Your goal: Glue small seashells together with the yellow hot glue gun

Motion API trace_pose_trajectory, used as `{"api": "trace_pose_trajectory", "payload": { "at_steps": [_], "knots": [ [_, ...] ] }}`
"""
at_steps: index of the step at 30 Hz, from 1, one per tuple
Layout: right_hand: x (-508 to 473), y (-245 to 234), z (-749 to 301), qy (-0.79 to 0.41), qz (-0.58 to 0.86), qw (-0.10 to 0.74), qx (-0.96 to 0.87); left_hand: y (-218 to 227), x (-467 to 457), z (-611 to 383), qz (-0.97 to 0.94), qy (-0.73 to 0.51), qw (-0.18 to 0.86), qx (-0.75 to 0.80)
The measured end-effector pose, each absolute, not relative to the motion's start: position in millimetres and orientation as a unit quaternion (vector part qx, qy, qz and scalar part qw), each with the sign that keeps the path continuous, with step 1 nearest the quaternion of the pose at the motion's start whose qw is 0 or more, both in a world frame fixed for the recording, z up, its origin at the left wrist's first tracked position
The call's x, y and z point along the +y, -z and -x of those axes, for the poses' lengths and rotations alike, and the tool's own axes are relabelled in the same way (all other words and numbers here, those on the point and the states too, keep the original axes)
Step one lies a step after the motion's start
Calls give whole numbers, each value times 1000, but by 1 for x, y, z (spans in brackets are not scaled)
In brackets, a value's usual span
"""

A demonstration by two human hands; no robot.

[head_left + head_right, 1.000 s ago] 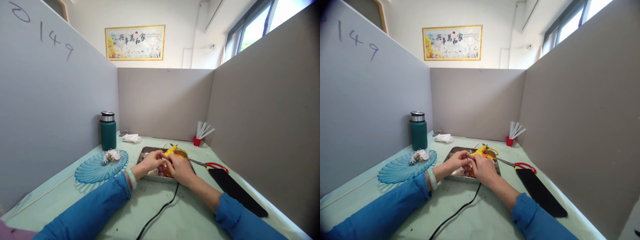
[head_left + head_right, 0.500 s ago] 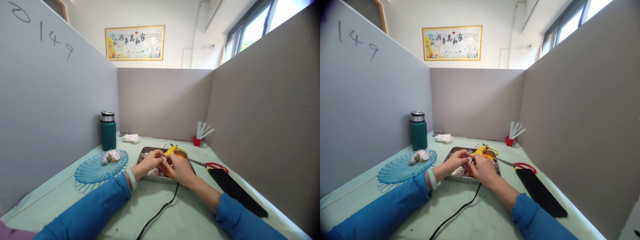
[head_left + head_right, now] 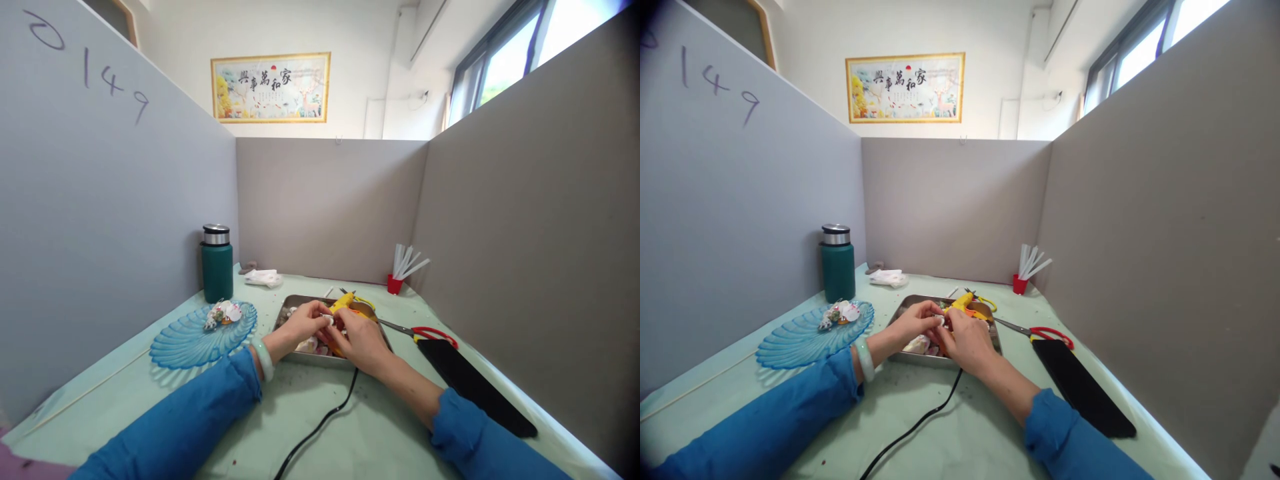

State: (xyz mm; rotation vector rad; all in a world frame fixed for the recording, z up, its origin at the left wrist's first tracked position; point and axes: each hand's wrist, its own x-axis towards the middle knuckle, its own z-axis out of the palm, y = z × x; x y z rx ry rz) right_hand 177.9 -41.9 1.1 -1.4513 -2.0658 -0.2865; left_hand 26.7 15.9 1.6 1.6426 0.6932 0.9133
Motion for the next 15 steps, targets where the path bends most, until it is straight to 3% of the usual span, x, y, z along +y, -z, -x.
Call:
{"api": "trace_pose_trajectory", "payload": {
  "at_steps": [15],
  "knots": [
    [-43,-2,-177,112,550,284,-777,-3,15,-26,-697,-384,531,290]
  ]
}}
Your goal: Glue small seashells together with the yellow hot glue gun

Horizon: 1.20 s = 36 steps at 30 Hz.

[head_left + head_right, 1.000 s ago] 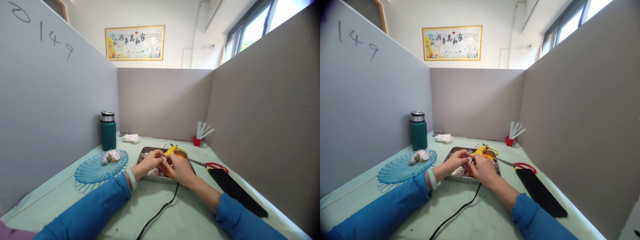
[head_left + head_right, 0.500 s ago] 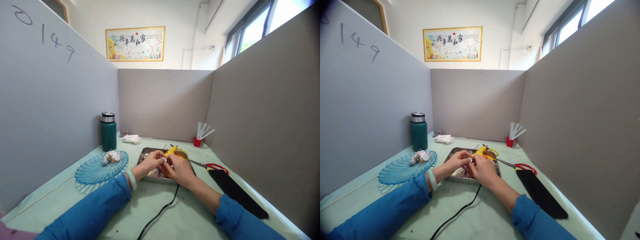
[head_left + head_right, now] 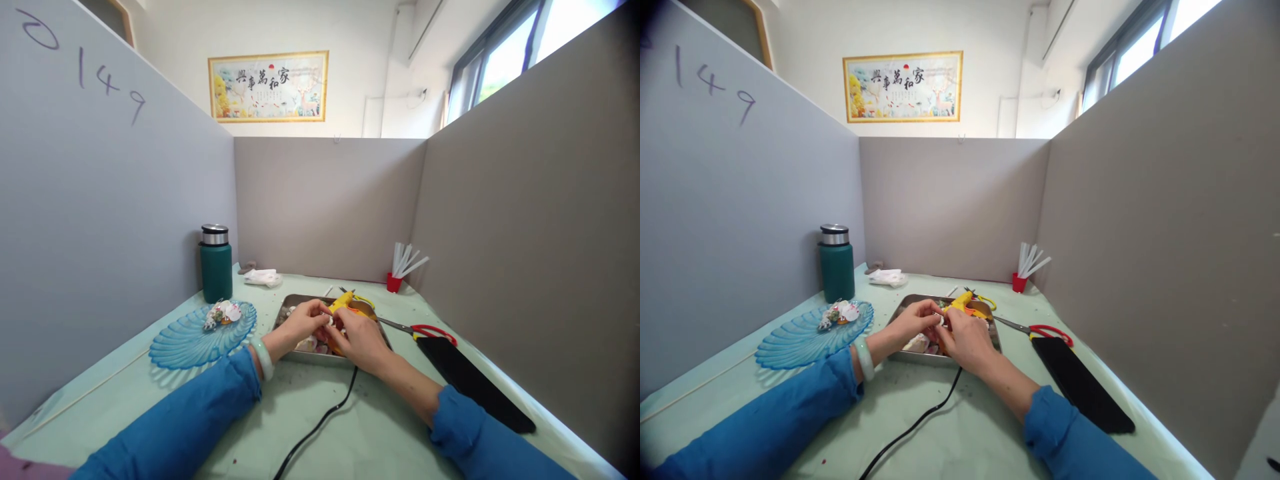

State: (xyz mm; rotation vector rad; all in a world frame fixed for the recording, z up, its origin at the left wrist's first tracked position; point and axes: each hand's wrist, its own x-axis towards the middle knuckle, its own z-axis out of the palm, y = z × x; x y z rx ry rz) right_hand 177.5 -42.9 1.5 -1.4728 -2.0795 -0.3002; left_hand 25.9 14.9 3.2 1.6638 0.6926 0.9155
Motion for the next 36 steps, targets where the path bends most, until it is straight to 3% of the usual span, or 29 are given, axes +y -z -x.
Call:
{"api": "trace_pose_trajectory", "payload": {
  "at_steps": [36],
  "knots": [
    [-42,-1,-178,132,523,314,-782,-1,17,-24,-697,-397,537,259]
  ]
}}
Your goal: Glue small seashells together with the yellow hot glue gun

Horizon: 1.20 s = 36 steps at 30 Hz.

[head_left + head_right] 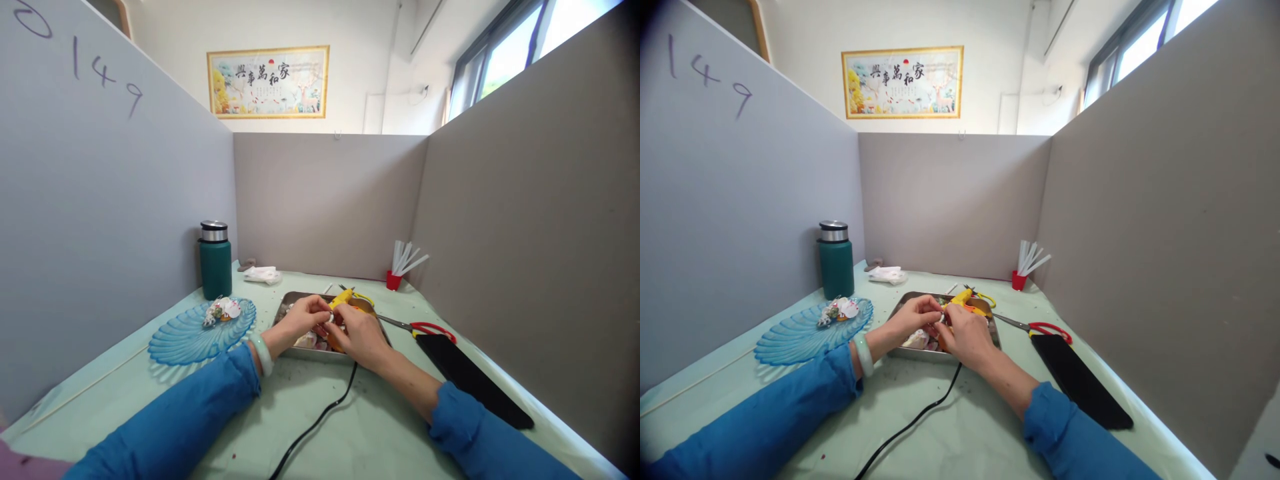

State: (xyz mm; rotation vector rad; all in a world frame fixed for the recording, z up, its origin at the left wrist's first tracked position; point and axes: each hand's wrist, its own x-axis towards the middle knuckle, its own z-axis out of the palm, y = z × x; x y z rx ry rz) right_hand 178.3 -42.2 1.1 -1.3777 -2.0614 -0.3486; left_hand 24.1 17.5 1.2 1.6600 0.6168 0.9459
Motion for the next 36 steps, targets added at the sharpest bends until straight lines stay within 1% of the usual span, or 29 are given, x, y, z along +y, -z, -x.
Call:
{"api": "trace_pose_trajectory", "payload": {
  "at_steps": [7,17,22,29,36],
  "knots": [
    [-40,1,-180,139,502,334,-785,0,20,-23,-683,-403,541,280],
    [-39,1,-181,130,473,372,-788,-4,16,-21,-672,-388,576,258],
    [-41,-1,-179,122,485,374,-781,-3,18,-22,-667,-404,570,261],
    [-38,1,-179,132,488,389,-770,-2,18,-23,-676,-394,565,261],
    [-41,-1,-180,145,486,385,-771,-2,18,-23,-692,-377,561,253]
  ]
}}
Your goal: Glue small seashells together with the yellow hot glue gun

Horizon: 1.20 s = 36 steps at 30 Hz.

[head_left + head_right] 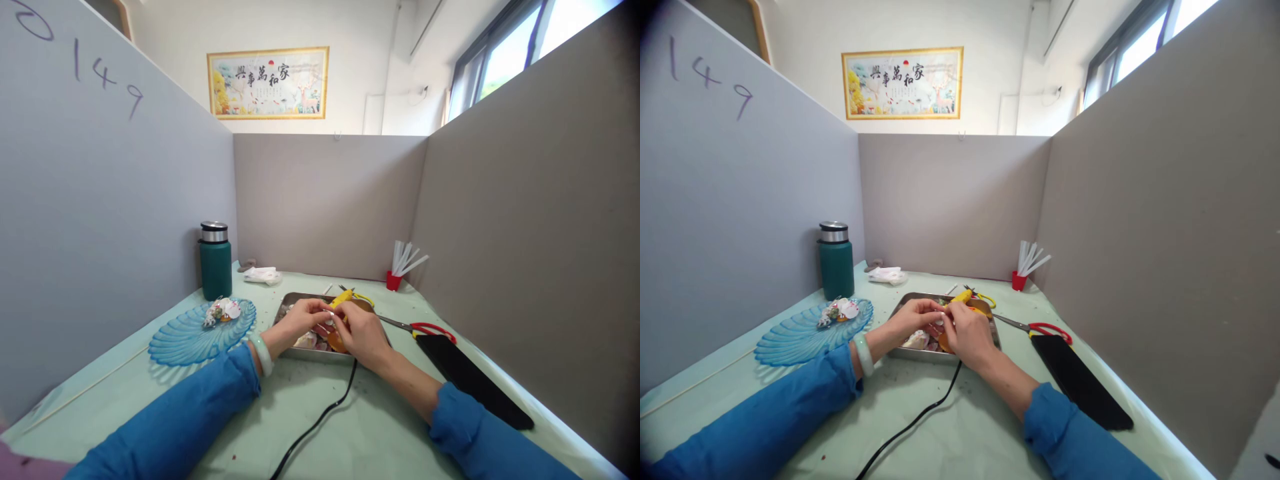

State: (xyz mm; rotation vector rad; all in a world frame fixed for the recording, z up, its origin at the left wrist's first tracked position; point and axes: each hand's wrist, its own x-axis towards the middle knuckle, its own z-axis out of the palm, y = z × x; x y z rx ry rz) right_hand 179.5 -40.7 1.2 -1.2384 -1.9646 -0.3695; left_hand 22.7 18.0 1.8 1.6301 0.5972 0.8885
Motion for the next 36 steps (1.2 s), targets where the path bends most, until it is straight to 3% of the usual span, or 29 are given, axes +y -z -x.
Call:
{"api": "trace_pose_trajectory", "payload": {
  "at_steps": [26,36],
  "knots": [
    [-40,0,-179,154,501,378,-763,-4,14,-24,-704,-374,543,265],
    [-38,2,-179,158,500,363,-770,-3,17,-26,-739,-383,460,309]
  ]
}}
